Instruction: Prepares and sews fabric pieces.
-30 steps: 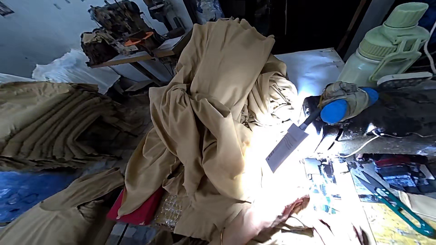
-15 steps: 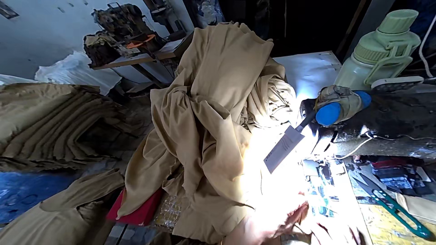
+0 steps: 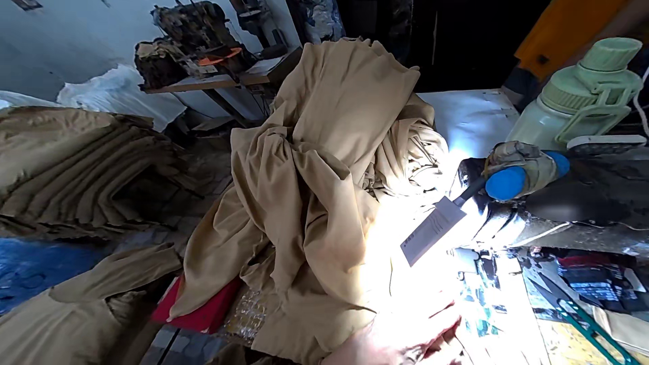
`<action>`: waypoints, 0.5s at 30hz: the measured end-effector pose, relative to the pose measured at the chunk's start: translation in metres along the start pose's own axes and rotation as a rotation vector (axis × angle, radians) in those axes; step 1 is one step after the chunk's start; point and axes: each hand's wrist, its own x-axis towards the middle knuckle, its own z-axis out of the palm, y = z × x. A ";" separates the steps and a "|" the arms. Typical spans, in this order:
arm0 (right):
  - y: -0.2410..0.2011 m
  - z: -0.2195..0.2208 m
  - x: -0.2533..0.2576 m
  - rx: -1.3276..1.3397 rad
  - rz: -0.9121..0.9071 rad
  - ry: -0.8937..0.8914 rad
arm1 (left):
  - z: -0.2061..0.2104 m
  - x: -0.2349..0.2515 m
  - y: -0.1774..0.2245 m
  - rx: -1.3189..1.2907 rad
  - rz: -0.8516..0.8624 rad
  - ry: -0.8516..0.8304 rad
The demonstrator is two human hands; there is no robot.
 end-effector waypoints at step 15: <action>-0.059 -0.046 0.091 0.099 0.538 -0.378 | -0.014 0.025 -0.022 0.137 -0.098 -0.031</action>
